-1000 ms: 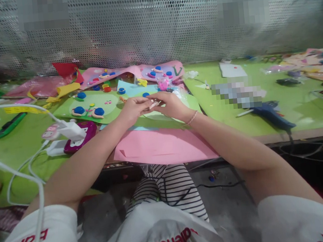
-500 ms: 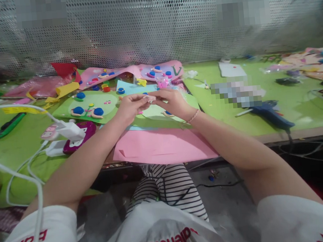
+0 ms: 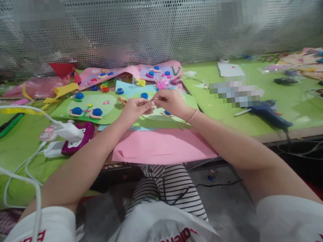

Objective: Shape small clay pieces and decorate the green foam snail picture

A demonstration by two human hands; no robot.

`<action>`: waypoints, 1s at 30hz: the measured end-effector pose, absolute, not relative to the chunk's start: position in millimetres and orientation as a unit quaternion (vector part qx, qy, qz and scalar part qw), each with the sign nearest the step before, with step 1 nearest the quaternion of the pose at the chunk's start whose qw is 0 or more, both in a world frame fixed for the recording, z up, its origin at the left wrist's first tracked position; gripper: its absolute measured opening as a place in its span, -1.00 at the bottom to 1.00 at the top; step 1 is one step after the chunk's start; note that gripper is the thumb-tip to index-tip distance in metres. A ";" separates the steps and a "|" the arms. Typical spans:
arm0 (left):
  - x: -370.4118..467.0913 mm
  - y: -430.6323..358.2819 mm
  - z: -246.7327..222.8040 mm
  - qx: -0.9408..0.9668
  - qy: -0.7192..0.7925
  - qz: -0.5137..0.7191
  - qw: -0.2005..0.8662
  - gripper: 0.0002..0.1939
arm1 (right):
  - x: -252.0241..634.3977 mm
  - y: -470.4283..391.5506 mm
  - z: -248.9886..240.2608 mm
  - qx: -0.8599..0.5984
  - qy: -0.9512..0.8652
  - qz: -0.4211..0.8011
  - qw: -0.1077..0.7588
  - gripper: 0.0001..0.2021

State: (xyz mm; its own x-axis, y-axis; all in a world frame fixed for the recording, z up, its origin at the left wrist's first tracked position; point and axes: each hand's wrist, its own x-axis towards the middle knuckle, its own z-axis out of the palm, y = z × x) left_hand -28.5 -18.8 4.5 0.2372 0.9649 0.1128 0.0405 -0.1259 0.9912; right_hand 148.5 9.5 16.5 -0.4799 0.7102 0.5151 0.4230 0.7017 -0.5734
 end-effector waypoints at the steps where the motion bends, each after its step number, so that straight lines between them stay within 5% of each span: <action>1: -28.7 -19.8 6.0 0.613 0.427 0.448 0.491 -0.54 | 147.9 9.0 16.6 -0.339 -0.828 0.224 0.386 -0.90; 6: -26.5 -25.0 13.3 0.625 0.462 0.464 0.425 -0.60 | 147.8 20.4 11.5 -0.342 -0.752 0.325 0.460 -0.85; 13: -25.8 -22.6 11.4 0.572 0.481 0.493 0.446 -0.71 | 161.6 39.1 10.5 -0.356 -0.697 0.256 0.567 -0.62; 21: -23.6 -21.5 7.0 0.549 0.414 0.482 0.543 -0.69 | 152.8 17.4 11.2 -0.272 -0.862 0.170 0.392 -0.62; 30: -23.1 -22.2 4.5 0.540 0.418 0.462 0.566 -0.59 | 153.7 15.4 8.9 -0.265 -0.903 0.029 0.338 -0.81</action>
